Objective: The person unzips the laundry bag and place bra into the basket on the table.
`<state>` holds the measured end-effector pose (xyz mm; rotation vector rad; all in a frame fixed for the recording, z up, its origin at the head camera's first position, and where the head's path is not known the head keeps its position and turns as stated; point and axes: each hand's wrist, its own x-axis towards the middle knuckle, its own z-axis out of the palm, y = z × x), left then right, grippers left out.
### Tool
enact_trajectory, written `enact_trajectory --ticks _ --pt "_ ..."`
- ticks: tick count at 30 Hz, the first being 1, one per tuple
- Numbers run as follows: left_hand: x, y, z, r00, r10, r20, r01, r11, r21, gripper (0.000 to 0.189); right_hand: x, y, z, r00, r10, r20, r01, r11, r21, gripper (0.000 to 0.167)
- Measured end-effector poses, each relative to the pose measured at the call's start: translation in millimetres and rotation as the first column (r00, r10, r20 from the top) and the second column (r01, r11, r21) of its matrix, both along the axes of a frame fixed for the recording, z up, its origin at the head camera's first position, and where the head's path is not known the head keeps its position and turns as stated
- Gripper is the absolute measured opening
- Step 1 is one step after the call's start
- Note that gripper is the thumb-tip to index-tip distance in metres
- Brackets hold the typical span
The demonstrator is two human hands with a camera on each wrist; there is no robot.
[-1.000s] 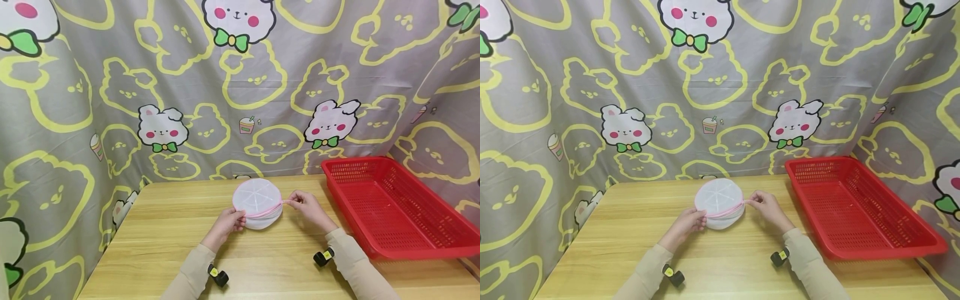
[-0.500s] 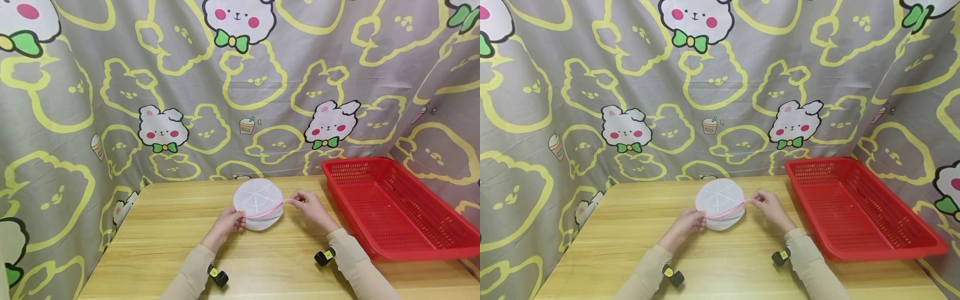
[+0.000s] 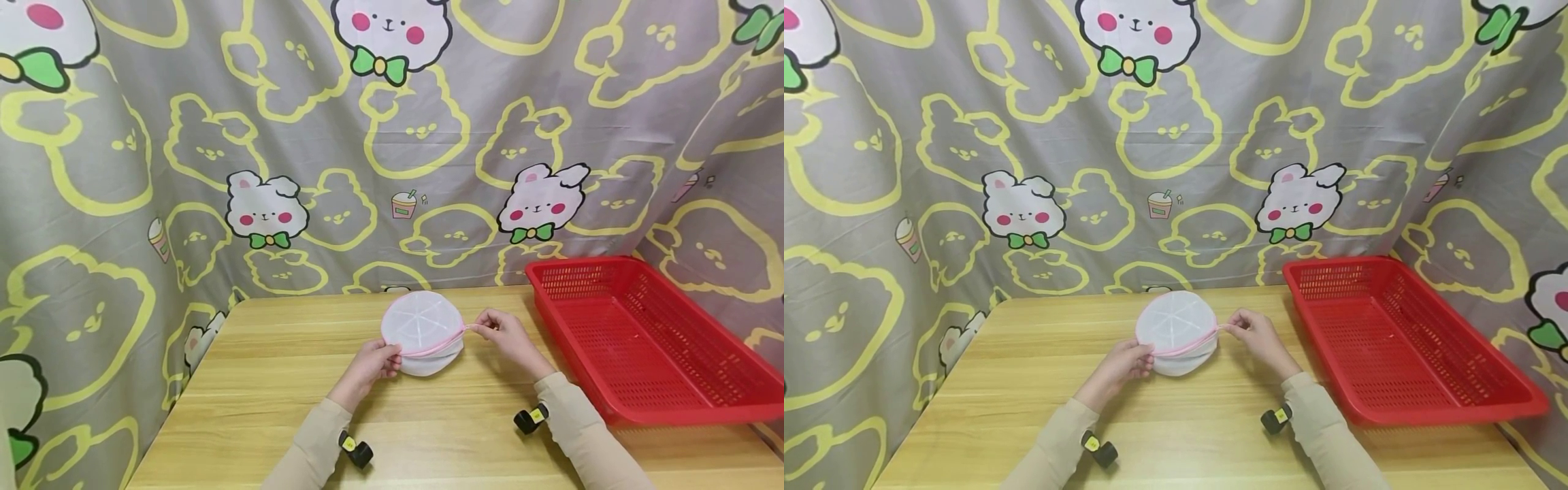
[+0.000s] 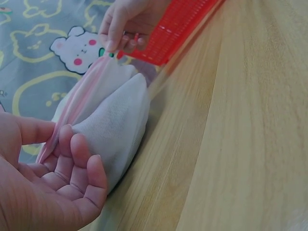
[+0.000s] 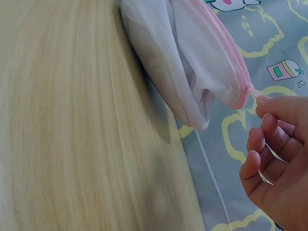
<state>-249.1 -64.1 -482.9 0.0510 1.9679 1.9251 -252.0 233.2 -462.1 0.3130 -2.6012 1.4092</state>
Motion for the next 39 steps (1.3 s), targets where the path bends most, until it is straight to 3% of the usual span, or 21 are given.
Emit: enact_trajectory --ticks 7,14,20,27,39 --pt "1.8 -1.7 3.0 1.000 -0.013 0.002 0.013 1.000 -0.001 0.011 -1.2 3.3 -0.8 0.999 -0.036 -0.040 0.036 0.999 0.007 0.011" --pt "2.5 -2.3 5.0 1.000 -0.003 0.001 0.003 1.000 0.000 0.012 -2.2 4.5 -1.1 0.999 -0.012 -0.050 0.013 1.000 0.009 0.013" --pt "3.5 -4.5 5.0 0.999 -0.014 -0.041 0.015 0.999 0.032 0.013 -1.2 3.7 -0.8 0.999 0.022 -0.033 -0.022 0.999 -0.025 0.012" --pt "0.4 -4.2 5.2 1.000 0.025 0.007 -0.025 1.000 0.017 0.017 -0.5 1.3 -3.5 0.999 0.053 -0.003 -0.053 0.997 -0.060 0.015" --pt "0.1 -7.6 8.2 0.999 0.032 -0.002 -0.032 0.999 0.008 0.022 -0.6 -5.1 -8.0 0.998 0.066 0.021 -0.065 0.997 -0.044 0.014"
